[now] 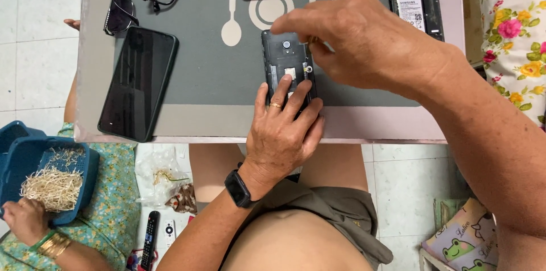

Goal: A person uses a precision tool to adjust or repair the internal SIM and SD card slots of a disassembled mobile phone.

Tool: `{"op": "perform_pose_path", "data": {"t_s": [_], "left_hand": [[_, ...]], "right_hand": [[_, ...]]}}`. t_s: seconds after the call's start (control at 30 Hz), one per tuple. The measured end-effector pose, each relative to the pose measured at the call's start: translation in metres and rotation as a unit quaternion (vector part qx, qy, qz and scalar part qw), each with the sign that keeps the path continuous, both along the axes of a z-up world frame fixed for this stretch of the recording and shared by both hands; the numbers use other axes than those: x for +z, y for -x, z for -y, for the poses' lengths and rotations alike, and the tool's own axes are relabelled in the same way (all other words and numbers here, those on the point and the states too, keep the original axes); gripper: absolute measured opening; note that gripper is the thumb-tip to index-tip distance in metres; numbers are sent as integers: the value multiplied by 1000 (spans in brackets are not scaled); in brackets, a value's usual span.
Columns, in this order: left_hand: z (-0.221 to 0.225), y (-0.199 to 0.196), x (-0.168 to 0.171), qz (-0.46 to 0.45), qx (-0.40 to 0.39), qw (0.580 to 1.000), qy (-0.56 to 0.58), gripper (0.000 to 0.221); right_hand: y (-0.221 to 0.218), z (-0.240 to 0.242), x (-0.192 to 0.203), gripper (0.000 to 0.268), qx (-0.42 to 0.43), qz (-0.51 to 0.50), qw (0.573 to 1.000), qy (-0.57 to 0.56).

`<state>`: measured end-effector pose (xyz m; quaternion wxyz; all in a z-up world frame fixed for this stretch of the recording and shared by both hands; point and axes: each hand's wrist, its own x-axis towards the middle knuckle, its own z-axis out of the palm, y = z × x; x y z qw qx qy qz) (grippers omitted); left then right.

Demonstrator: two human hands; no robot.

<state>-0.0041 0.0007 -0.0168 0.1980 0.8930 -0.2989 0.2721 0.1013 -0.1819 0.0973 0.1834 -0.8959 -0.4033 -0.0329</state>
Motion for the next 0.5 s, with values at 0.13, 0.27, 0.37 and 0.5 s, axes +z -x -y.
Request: {"op": "perform_pose_path", "data": {"t_s": [0.13,0.27,0.37,0.5], "left_hand": [[-1,-1,1,3,-3,1000,7,17],[0,0,1,4,2,1000,8,16],[1,0,-2,11,1,1000,24,14],[0,0,-5,18,8,1000,23,14]], "right_hand": [[-2,-2,-7,40,-18,19,1000,6],[-6,2,-36,19,-89,218,970,63],[-6,5,-31,19,-82,151,984,54],[3,2,-6,41,-43,29,998,35]]}}
